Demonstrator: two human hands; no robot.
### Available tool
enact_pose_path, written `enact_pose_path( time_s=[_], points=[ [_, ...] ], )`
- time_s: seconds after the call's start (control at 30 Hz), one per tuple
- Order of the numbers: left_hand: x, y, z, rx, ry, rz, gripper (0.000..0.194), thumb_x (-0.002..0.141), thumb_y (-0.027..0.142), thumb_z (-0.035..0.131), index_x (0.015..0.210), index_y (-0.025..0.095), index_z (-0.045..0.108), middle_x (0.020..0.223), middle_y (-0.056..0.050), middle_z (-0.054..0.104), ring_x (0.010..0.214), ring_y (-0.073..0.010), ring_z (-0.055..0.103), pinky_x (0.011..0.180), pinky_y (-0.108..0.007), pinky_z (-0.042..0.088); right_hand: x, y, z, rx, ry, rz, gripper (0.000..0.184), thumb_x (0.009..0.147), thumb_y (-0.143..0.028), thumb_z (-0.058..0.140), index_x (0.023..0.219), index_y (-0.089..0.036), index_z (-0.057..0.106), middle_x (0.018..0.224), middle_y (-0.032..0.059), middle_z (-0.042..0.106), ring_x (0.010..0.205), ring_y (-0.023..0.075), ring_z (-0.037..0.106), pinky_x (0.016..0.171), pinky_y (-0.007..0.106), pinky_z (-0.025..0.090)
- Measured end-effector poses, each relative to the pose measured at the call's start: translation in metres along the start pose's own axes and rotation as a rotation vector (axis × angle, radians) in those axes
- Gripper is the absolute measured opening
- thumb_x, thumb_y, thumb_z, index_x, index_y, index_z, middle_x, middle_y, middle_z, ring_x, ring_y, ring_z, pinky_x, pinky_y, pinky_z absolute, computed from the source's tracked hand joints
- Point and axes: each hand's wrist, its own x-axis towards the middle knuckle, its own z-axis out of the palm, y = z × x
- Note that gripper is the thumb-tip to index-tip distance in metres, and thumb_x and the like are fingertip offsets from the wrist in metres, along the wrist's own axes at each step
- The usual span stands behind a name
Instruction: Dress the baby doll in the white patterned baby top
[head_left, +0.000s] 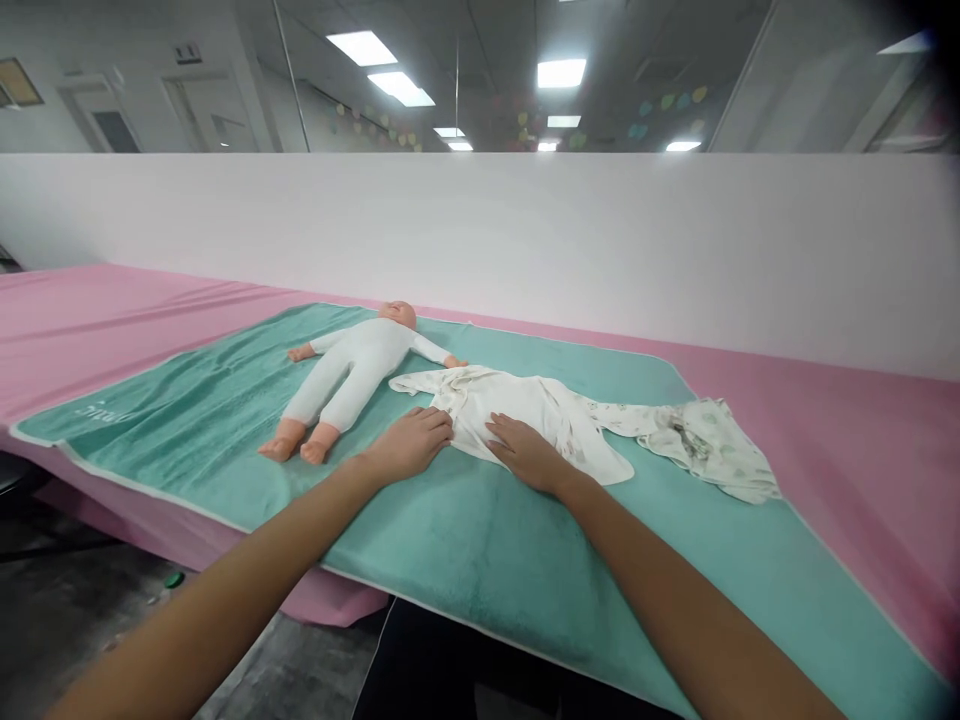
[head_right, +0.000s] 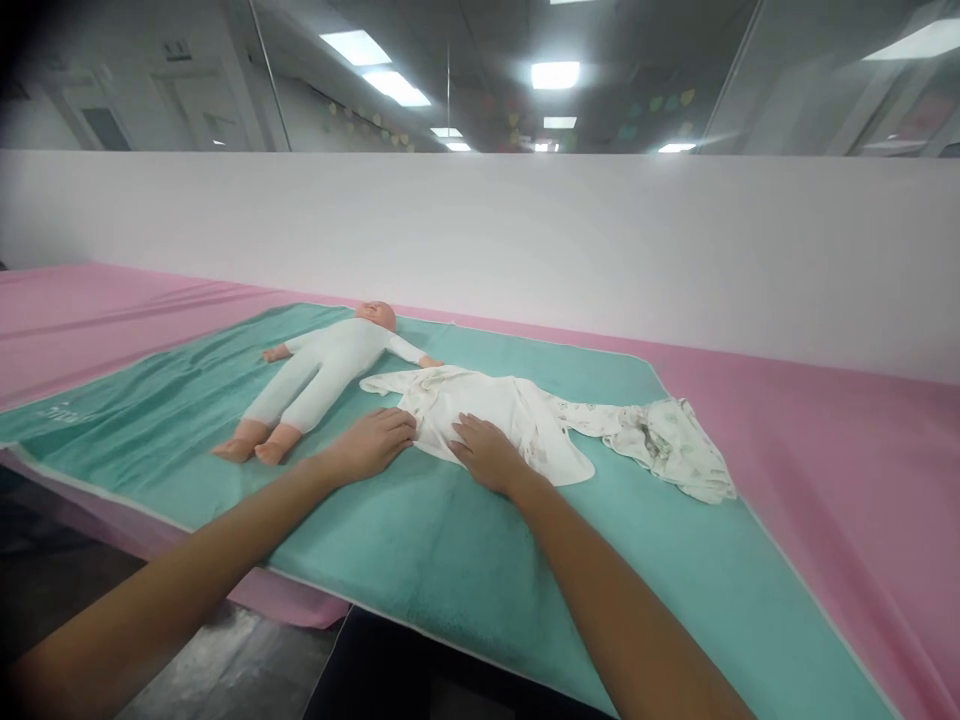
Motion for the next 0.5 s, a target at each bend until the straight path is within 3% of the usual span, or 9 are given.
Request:
enact_pose_path(
  time_s=[0.3, 0.4, 0.5],
  points=[
    [-0.019, 0.009, -0.012, -0.199, 0.075, -0.130, 0.014, 0.078, 0.014, 0.043, 0.070, 0.018, 0.054, 0.104, -0.005, 0.057, 0.095, -0.0179, 0.052, 0.086, -0.033, 0.043, -0.008, -0.002, -0.008, 0.109, 0.102, 0.142, 0.044, 0.087, -0.044, 0.036, 0.122, -0.023, 0.052, 0.133, 0.0020, 0.047, 0.124, 0.0187, 0.039, 0.106, 0.037, 0.029],
    [-0.030, 0.007, -0.034, -0.299, 0.206, -0.267, 0.019, 0.084, 0.021, 0.038, 0.077, 0.021, 0.056, 0.109, -0.003, 0.057, 0.099, -0.0175, 0.052, 0.089, -0.034, 0.044, -0.003, -0.010, -0.018, 0.304, 0.187, 0.211, 0.038, 0.086, -0.045, 0.037, 0.114, -0.027, 0.056, 0.123, 0.0010, 0.055, 0.114, 0.0184, 0.049, 0.100, 0.036, 0.037],
    [-0.046, -0.026, -0.067, -0.317, 0.304, -0.456, 0.019, 0.085, 0.031, 0.039, 0.084, 0.025, 0.057, 0.115, 0.000, 0.056, 0.106, -0.0191, 0.051, 0.096, -0.037, 0.041, 0.027, -0.017, -0.030, 0.524, 0.252, 0.222, 0.034, 0.084, -0.048, 0.039, 0.105, -0.028, 0.058, 0.114, 0.0006, 0.060, 0.106, 0.0173, 0.055, 0.094, 0.033, 0.042]
  ],
)
